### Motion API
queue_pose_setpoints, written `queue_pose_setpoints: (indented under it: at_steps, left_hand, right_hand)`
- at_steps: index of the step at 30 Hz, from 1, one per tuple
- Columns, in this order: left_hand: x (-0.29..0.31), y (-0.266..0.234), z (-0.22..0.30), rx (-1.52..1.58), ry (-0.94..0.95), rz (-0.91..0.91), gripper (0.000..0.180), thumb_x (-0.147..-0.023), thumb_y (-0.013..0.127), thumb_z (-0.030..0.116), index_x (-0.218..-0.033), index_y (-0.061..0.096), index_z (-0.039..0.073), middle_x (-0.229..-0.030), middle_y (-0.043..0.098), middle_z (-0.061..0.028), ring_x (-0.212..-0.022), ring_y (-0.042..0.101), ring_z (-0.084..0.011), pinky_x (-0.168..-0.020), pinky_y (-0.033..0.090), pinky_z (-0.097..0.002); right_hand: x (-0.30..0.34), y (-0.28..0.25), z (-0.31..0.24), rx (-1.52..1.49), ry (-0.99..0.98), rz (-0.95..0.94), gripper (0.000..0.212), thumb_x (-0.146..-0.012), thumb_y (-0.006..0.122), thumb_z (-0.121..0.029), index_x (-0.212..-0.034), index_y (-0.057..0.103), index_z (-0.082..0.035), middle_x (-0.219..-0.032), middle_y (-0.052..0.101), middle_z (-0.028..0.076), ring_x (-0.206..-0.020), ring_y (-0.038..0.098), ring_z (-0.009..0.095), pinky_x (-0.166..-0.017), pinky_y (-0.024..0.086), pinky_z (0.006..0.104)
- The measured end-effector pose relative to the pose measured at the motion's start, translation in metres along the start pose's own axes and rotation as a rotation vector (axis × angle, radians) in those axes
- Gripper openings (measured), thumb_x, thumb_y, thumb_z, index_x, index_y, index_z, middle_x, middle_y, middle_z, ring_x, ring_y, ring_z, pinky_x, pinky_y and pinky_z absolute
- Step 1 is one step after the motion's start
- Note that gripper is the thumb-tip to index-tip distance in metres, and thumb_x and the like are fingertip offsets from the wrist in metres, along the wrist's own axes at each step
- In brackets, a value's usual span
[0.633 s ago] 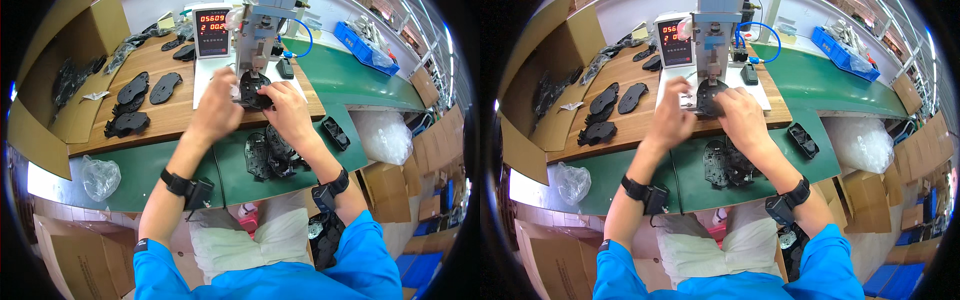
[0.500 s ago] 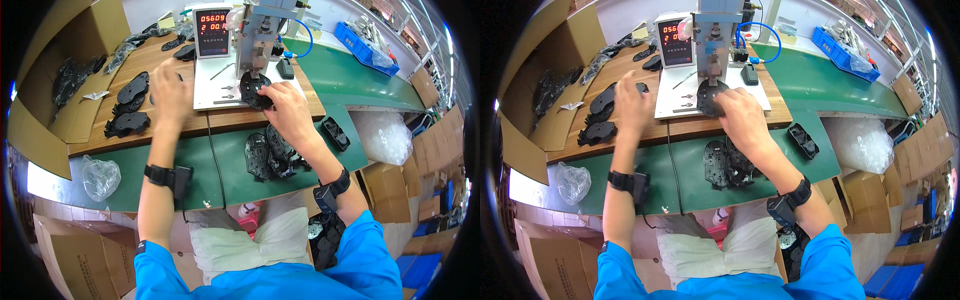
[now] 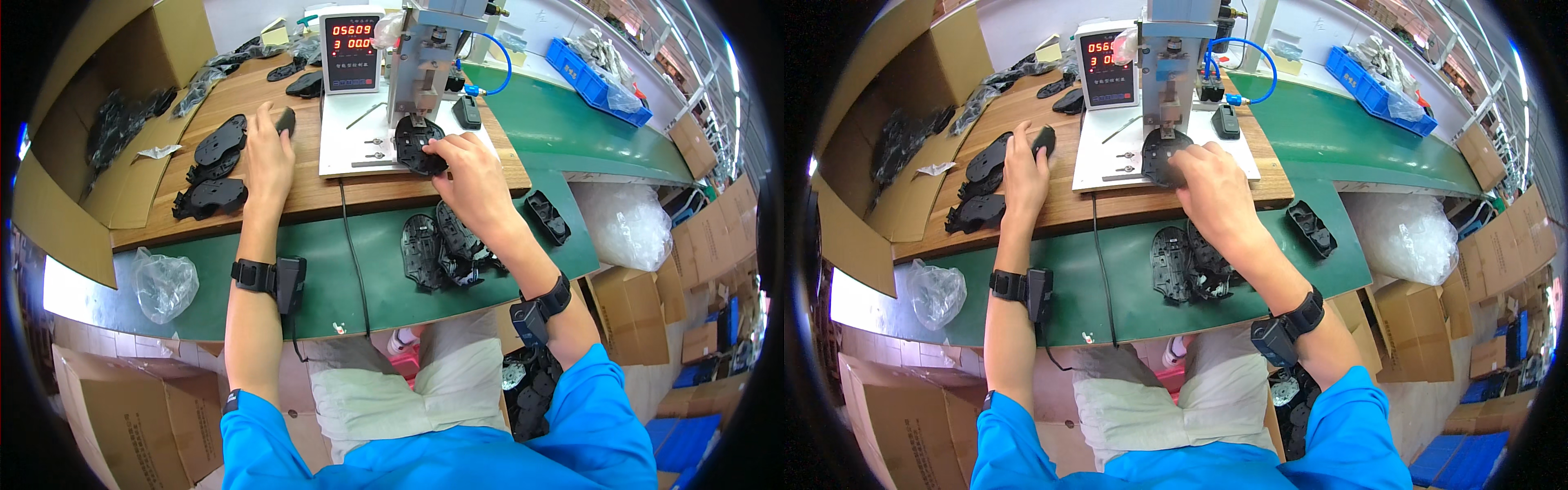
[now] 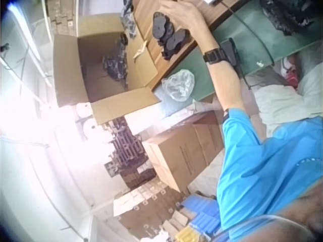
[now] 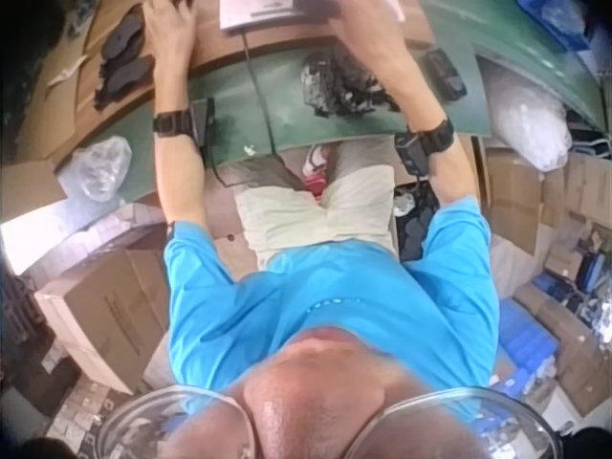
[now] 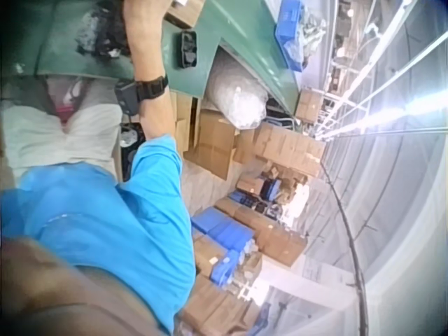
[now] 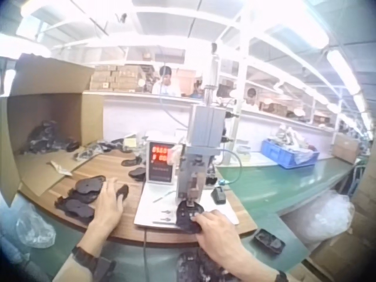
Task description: Assembling small black plastic components using a pneumatic press at a factory workstation.
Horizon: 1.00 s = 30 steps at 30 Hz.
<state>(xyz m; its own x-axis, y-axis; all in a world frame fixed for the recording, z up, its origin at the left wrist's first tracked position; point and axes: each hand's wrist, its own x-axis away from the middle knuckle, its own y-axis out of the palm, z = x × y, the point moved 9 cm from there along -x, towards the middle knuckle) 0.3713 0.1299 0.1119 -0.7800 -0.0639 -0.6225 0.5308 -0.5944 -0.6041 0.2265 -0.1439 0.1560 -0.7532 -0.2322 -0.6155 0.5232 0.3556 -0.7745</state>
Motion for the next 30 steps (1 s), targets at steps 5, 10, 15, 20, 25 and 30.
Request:
queue_pose_setpoints:
  at_steps: [5,10,15,20,25,30]
  left_hand:
    - [-0.003,-0.005,0.021,0.154,0.071,-0.037,0.023,-0.093,0.072,0.0,-0.114,0.061,-0.001,-0.109,0.068,-0.02,-0.105,0.07,-0.0378,-0.092,0.055,-0.0467]
    - [-0.004,-0.015,0.029,0.309,0.126,0.01,0.024,-0.093,0.071,-0.001,-0.11,0.056,0.0,-0.11,0.07,-0.0201,-0.099,0.072,-0.0365,-0.09,0.057,-0.0442]
    - [-0.002,-0.026,0.046,0.409,0.111,0.041,0.03,-0.092,0.072,-0.001,-0.117,0.056,0.001,-0.112,0.071,-0.0195,-0.105,0.073,-0.0357,-0.092,0.057,-0.0432]
    - [0.001,-0.022,0.055,0.297,0.258,-0.032,0.034,-0.093,0.069,-0.002,-0.125,0.059,0.005,-0.113,0.072,-0.0184,-0.106,0.071,-0.0379,-0.091,0.055,-0.0459]
    - [0.006,-0.022,0.06,0.3,0.277,0.024,0.03,-0.096,0.067,-0.001,-0.124,0.06,0.006,-0.11,0.072,-0.0203,-0.104,0.07,-0.0418,-0.089,0.054,-0.0471]
    - [0.02,-0.026,0.093,0.196,0.429,0.124,0.03,-0.095,0.068,-0.001,-0.123,0.061,0.006,-0.11,0.072,-0.0201,-0.104,0.069,-0.0426,-0.089,0.054,-0.0494]
  right_hand:
    - [0.0,-0.002,0.001,0.006,0.0,0.008,0.035,-0.074,0.077,0.004,-0.108,0.073,-0.003,-0.102,0.071,0.012,-0.105,0.065,0.035,-0.092,0.055,0.0472]
    - [0.0,0.001,0.002,0.008,0.012,0.002,0.036,-0.074,0.076,0.004,-0.109,0.073,-0.003,-0.103,0.072,0.012,-0.104,0.065,0.035,-0.092,0.056,0.0472]
    - [0.0,-0.001,0.003,0.013,-0.001,0.001,0.036,-0.073,0.076,0.003,-0.109,0.074,-0.003,-0.103,0.072,0.012,-0.104,0.065,0.035,-0.092,0.055,0.0471]
    - [-0.002,0.0,0.001,0.021,-0.001,-0.013,0.036,-0.073,0.077,0.003,-0.109,0.074,-0.003,-0.103,0.072,0.012,-0.104,0.065,0.035,-0.093,0.055,0.0469]
    - [-0.002,0.001,0.002,0.02,0.023,-0.016,0.036,-0.073,0.077,0.003,-0.109,0.074,-0.003,-0.103,0.072,0.012,-0.105,0.065,0.035,-0.093,0.055,0.0469]
    - [-0.007,-0.007,0.01,-0.039,0.029,-0.013,0.035,-0.074,0.077,0.004,-0.108,0.073,-0.004,-0.103,0.071,0.012,-0.105,0.065,0.035,-0.093,0.055,0.0457]
